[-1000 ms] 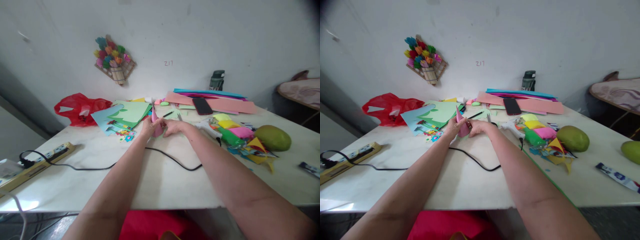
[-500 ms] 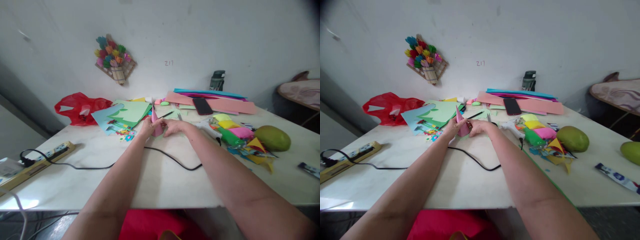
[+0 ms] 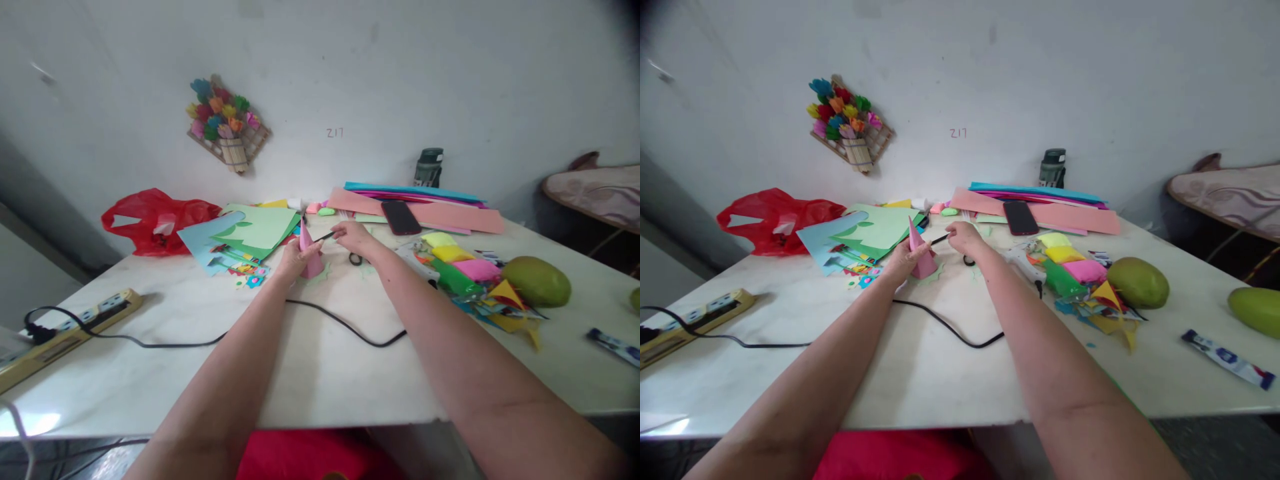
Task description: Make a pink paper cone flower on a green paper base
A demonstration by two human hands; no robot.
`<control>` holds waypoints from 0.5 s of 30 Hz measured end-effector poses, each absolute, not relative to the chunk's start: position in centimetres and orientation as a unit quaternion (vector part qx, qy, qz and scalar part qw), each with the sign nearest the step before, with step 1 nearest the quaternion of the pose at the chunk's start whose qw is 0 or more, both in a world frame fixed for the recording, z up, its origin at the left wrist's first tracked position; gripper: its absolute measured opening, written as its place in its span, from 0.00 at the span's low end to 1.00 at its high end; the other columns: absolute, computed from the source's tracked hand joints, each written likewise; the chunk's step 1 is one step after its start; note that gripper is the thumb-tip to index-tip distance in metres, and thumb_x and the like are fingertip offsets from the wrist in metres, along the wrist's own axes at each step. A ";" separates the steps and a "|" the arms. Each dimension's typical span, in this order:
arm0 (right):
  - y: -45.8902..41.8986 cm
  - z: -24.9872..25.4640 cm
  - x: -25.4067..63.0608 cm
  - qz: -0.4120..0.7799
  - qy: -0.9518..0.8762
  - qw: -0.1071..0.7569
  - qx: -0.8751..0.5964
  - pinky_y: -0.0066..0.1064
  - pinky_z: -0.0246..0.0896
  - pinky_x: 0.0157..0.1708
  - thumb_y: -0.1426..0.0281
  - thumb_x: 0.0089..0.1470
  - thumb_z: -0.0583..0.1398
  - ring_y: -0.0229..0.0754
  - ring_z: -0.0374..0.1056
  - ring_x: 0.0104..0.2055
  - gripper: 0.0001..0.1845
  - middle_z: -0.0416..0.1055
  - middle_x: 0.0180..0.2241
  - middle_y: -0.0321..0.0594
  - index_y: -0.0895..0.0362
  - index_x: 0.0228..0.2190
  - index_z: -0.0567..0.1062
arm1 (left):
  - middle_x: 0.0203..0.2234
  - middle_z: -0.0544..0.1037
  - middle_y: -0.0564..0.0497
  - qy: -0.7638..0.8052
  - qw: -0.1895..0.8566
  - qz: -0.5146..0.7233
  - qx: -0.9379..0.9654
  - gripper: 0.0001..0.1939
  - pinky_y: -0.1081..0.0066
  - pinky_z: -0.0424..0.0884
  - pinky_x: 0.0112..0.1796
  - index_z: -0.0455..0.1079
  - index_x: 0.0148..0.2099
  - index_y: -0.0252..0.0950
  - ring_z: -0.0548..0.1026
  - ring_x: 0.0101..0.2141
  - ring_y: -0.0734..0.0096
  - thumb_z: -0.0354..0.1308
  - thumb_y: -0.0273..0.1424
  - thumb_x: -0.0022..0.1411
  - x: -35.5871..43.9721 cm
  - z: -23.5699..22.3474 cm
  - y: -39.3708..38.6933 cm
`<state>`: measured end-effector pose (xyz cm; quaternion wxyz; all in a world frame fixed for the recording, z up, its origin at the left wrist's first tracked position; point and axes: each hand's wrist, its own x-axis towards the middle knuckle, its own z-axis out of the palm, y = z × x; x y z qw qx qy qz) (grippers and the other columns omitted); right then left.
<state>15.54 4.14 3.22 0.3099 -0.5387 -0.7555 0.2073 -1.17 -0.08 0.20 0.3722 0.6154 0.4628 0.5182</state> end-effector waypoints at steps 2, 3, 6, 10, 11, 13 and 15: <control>4.7 3.3 16.4 0.162 -0.717 0.344 -0.584 0.28 0.60 0.42 0.77 0.42 0.54 0.40 0.67 0.42 0.19 0.73 0.38 0.43 0.60 0.40 0.73 | 0.26 0.75 0.47 0.461 0.375 0.518 0.615 0.20 0.73 0.66 0.27 0.66 0.32 0.32 0.72 0.26 0.70 0.59 0.45 0.46 -1.1 0.2 -0.1; 4.8 3.3 16.9 0.143 -0.703 0.348 -0.603 0.28 0.59 0.42 0.77 0.42 0.54 0.41 0.67 0.42 0.19 0.72 0.38 0.43 0.60 0.39 0.74 | 0.26 0.75 0.46 0.459 0.378 0.519 0.614 0.21 0.73 0.66 0.27 0.66 0.32 0.31 0.72 0.26 0.69 0.59 0.46 0.46 -1.1 0.3 -0.1; 4.8 3.9 18.4 0.090 -0.679 0.314 -0.657 0.30 0.60 0.42 0.76 0.41 0.55 0.44 0.67 0.43 0.19 0.72 0.40 0.44 0.57 0.38 0.75 | 0.26 0.76 0.46 0.465 0.380 0.516 0.610 0.21 0.72 0.67 0.27 0.67 0.32 0.31 0.73 0.26 0.69 0.59 0.46 0.46 -1.0 0.6 -0.3; 4.5 5.1 20.0 0.051 -0.668 0.216 -0.711 0.33 0.61 0.38 0.75 0.41 0.56 0.48 0.67 0.43 0.17 0.72 0.39 0.48 0.57 0.36 0.75 | 0.26 0.76 0.45 0.482 0.378 0.508 0.605 0.22 0.72 0.66 0.27 0.66 0.32 0.31 0.72 0.26 0.68 0.59 0.46 0.45 -0.9 0.8 -0.3; 4.4 5.4 20.4 0.048 -0.665 0.190 -0.720 0.33 0.62 0.38 0.75 0.42 0.56 0.49 0.67 0.43 0.17 0.72 0.38 0.49 0.58 0.37 0.75 | 0.26 0.76 0.45 0.482 0.379 0.509 0.604 0.22 0.73 0.66 0.26 0.66 0.32 0.31 0.72 0.26 0.68 0.59 0.46 0.45 -0.9 0.8 -0.3; 4.4 5.9 21.1 0.043 -0.662 0.138 -0.735 0.33 0.62 0.37 0.74 0.42 0.57 0.49 0.67 0.43 0.17 0.72 0.37 0.51 0.59 0.38 0.74 | 0.26 0.76 0.45 0.481 0.379 0.510 0.603 0.22 0.73 0.66 0.26 0.65 0.32 0.32 0.72 0.25 0.69 0.60 0.46 0.45 -0.9 0.7 -0.2; 4.3 6.3 21.9 0.035 -0.664 0.087 -0.742 0.33 0.62 0.37 0.73 0.42 0.58 0.49 0.67 0.43 0.18 0.72 0.37 0.52 0.60 0.39 0.74 | 0.27 0.75 0.45 0.484 0.376 0.512 0.601 0.22 0.73 0.66 0.26 0.65 0.32 0.31 0.72 0.25 0.69 0.60 0.46 0.45 -1.0 0.7 -0.2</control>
